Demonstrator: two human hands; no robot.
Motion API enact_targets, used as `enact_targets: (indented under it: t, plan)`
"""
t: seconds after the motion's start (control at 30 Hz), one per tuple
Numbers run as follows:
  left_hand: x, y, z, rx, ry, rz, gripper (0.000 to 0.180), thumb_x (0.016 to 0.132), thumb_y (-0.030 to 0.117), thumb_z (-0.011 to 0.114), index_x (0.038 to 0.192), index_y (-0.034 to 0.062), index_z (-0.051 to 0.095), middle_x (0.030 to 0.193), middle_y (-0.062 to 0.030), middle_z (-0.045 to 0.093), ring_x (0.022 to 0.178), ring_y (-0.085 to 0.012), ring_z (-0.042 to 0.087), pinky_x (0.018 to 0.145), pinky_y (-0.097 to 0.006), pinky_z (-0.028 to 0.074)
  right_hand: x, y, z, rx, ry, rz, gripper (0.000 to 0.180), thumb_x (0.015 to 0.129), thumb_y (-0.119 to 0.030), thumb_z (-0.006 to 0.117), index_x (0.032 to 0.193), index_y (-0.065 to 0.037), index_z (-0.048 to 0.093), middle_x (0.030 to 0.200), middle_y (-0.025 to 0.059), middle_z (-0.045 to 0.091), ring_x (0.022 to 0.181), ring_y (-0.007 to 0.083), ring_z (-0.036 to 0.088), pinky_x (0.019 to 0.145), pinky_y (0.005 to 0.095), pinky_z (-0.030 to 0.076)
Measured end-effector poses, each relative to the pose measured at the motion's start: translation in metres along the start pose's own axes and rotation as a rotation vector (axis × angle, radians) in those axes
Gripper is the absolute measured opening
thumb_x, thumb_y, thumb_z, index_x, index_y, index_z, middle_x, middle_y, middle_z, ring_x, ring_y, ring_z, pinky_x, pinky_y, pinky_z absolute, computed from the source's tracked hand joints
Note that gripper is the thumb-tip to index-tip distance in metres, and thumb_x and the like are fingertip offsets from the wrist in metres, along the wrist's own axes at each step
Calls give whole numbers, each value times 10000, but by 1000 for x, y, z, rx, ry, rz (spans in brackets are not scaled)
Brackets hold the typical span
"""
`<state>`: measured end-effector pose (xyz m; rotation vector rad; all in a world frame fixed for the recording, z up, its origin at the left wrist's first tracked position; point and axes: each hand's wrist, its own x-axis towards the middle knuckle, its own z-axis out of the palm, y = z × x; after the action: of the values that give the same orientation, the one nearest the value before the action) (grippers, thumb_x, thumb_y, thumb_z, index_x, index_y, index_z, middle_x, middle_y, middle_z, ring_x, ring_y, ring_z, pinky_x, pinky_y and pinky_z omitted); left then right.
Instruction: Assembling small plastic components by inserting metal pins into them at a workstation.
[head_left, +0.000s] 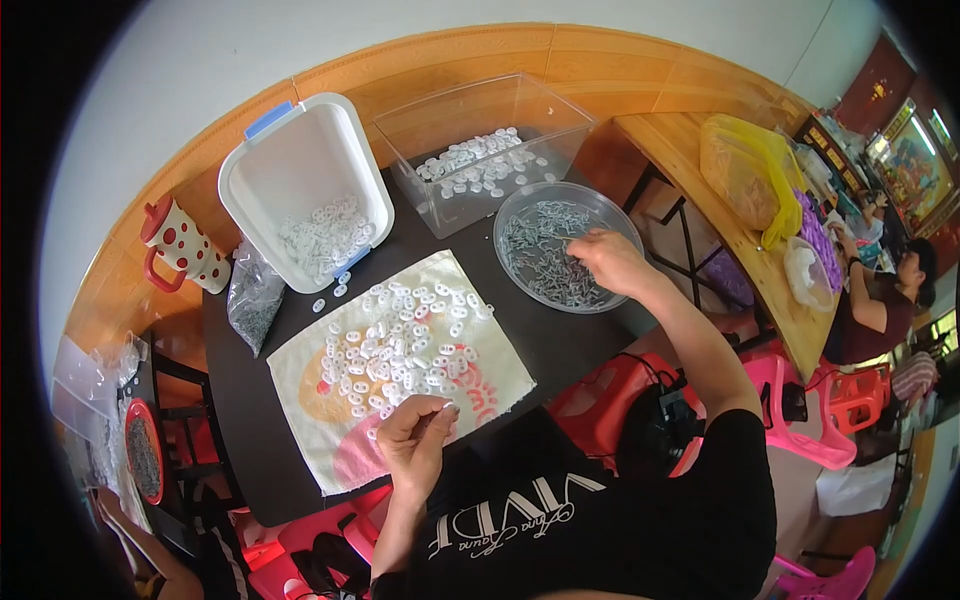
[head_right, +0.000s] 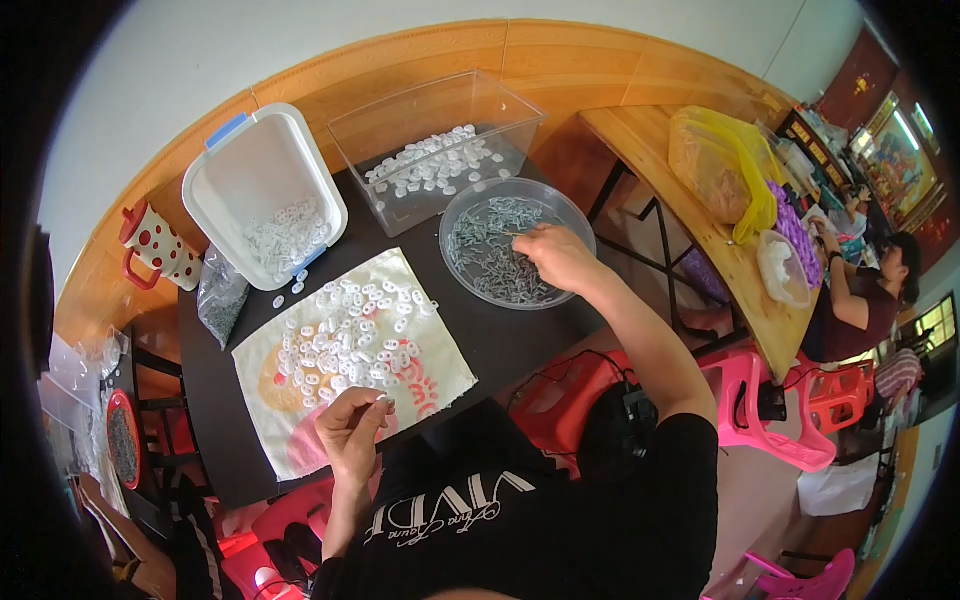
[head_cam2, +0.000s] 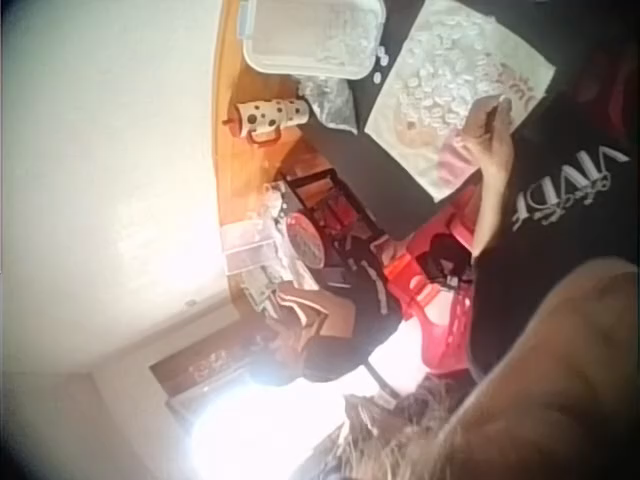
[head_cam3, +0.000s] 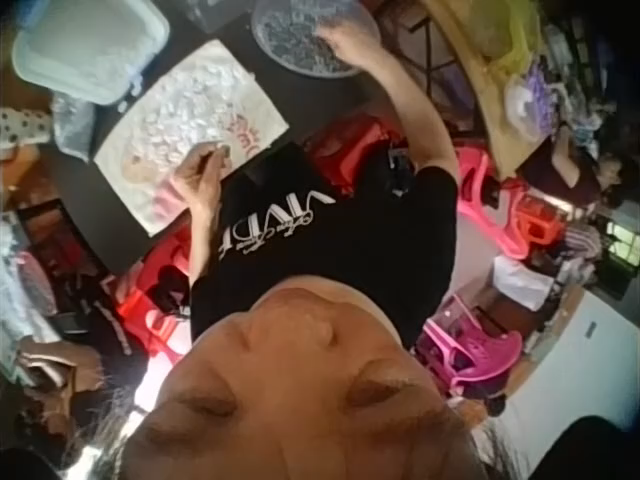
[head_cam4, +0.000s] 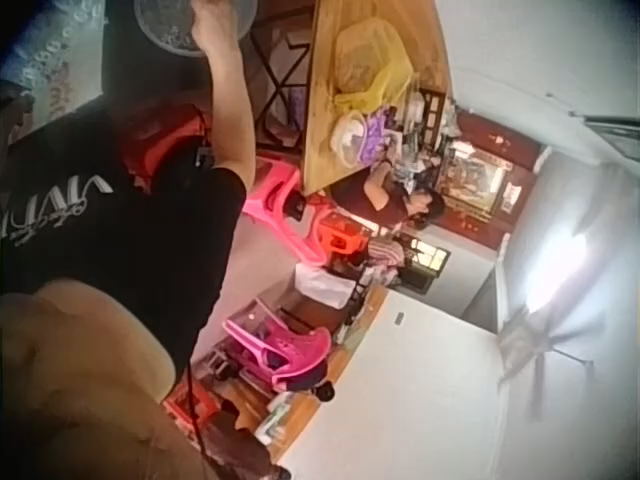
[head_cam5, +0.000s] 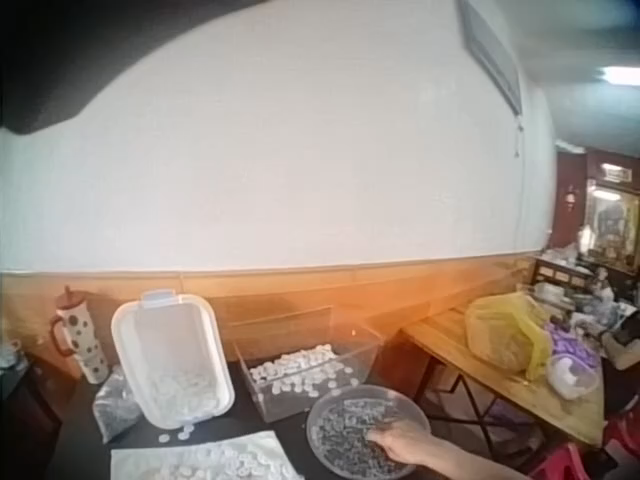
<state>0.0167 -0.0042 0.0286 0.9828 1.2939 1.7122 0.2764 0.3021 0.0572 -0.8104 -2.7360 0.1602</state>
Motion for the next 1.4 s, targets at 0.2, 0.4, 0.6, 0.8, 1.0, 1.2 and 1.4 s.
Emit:
enact_targets:
  t: [0.2, 0.4, 0.6, 0.8, 1.0, 1.2, 1.4]
  plan:
    - [-3, 5, 0, 8, 56, -14, 111, 891, -94, 630, 969, -50, 697, 830, -93, 701, 692, -109, 639, 616, -216, 487, 10, -7, 7, -288, -149, -149, 227, 758, 21, 613, 973, -44, 642, 892, 159, 609, 948, 369, 609, 868, 449, 474]
    - [6, -1, -1, -102, 152, -87, 155, 895, -79, 646, 1038, -50, 699, 830, -98, 717, 722, -128, 673, 612, -223, 503, -6, 12, 3, 161, 218, 27, 187, 857, 88, 580, 1003, -11, 642, 935, 146, 621, 851, 295, 622, 753, 345, 490]
    - [5, -6, -2, -199, 145, -125, 136, 909, -65, 651, 1034, -47, 702, 837, -103, 720, 727, -138, 679, 611, -221, 506, 10, -138, -3, 819, 245, -64, 145, 906, 101, 560, 990, 0, 620, 938, 66, 573, 832, 137, 560, 736, 265, 459]
    - [4, 1, -5, -217, 139, -164, 137, 919, -63, 640, 1042, -49, 699, 843, -104, 722, 715, -126, 672, 609, -222, 510, 5, -224, 53, 1227, 82, -45, 35, 949, 60, 569, 965, 37, 590, 944, 57, 564, 825, 97, 535, 713, 222, 436]
    - [2, 3, -9, -202, 166, -75, 136, 931, -56, 628, 1046, -44, 700, 849, -94, 724, 686, -106, 653, 606, -212, 507, 3, -244, 66, 1387, 196, 68, 17, 968, 34, 581, 966, 35, 598, 941, 50, 566, 791, 69, 510, 682, 199, 408]
    - [1, 7, -9, -273, 181, -142, 140, 928, -60, 632, 1049, -43, 701, 850, -83, 722, 680, -95, 638, 607, -211, 503, 4, -250, 71, 1352, 225, 38, 11, 964, 46, 582, 961, 45, 592, 936, 61, 564, 790, 76, 501, 690, 201, 407]
    - [-1, 6, -12, -255, 152, -124, 139, 927, -59, 638, 1046, -37, 706, 858, -77, 717, 698, -91, 632, 612, -211, 501, 3, -251, 73, 1254, 243, 26, 17, 951, 55, 586, 942, 43, 577, 905, 77, 572, 771, 110, 519, 694, 230, 430]
